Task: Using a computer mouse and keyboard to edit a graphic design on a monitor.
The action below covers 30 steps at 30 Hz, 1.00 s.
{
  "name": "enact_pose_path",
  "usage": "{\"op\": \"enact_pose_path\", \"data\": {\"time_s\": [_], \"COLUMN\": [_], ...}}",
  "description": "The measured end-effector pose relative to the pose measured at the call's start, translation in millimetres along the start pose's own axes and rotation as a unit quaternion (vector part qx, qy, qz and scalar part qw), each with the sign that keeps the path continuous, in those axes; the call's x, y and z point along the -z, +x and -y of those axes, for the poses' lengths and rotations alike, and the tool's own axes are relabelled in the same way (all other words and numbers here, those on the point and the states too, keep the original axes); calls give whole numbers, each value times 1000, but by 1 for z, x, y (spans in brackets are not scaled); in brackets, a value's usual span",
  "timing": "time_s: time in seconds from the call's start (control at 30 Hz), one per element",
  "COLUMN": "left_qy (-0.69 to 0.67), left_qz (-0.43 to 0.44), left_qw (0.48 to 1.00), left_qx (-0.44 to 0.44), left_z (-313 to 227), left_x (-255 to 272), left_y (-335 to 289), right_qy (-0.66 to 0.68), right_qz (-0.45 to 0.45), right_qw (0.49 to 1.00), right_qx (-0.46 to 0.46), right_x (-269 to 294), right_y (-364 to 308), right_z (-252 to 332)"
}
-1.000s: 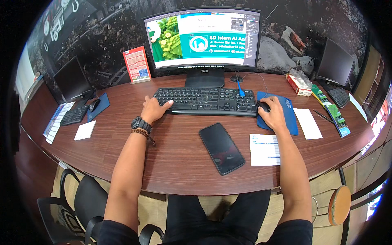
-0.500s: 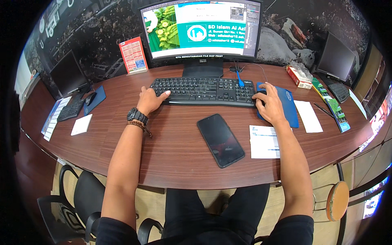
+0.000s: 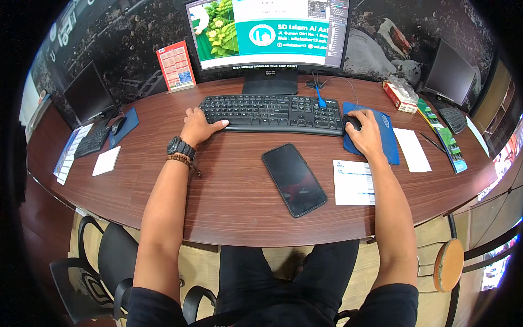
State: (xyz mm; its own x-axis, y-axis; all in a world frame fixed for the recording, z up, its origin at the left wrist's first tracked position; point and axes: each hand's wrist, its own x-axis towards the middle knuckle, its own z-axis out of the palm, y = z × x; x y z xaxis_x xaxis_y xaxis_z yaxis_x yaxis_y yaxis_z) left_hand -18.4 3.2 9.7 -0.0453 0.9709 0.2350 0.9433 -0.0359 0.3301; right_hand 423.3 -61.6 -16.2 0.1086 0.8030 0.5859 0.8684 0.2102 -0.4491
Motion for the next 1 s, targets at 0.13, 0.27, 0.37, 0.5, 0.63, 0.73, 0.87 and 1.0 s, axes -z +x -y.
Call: {"op": "enact_pose_path", "data": {"time_s": [0.13,0.27,0.37,0.5,0.63,0.73,0.87,1.0], "left_qy": [4,9,10,4,8,4,12,15], "left_qz": [4,4,3,5,-1,5,11,6], "left_qw": [1000,1000,1000,1000,1000,1000,1000,1000], "left_qx": [6,4,-1,5,16,-1,-5,-13], "left_z": [-2,-3,-2,-3,-4,-2,-2,-3], "left_x": [2,2,3,4,2,3,5,4], "left_y": [-1,-1,-1,-2,-1,-1,-1,-1], "right_qy": [-2,6,12,13,5,3,7,6], "right_qz": [-3,-7,-6,-1,1,-4,0,2], "right_qw": [1000,1000,1000,1000,1000,1000,1000,1000], "right_qx": [-1,3,3,1,-3,1,-1,-6], "right_x": [0,0,0,0,-1,-1,-2,-1], "right_y": [0,0,0,0,1,1,1,1], "right_z": [0,-1,0,-1,-3,-4,-4,-3]}}
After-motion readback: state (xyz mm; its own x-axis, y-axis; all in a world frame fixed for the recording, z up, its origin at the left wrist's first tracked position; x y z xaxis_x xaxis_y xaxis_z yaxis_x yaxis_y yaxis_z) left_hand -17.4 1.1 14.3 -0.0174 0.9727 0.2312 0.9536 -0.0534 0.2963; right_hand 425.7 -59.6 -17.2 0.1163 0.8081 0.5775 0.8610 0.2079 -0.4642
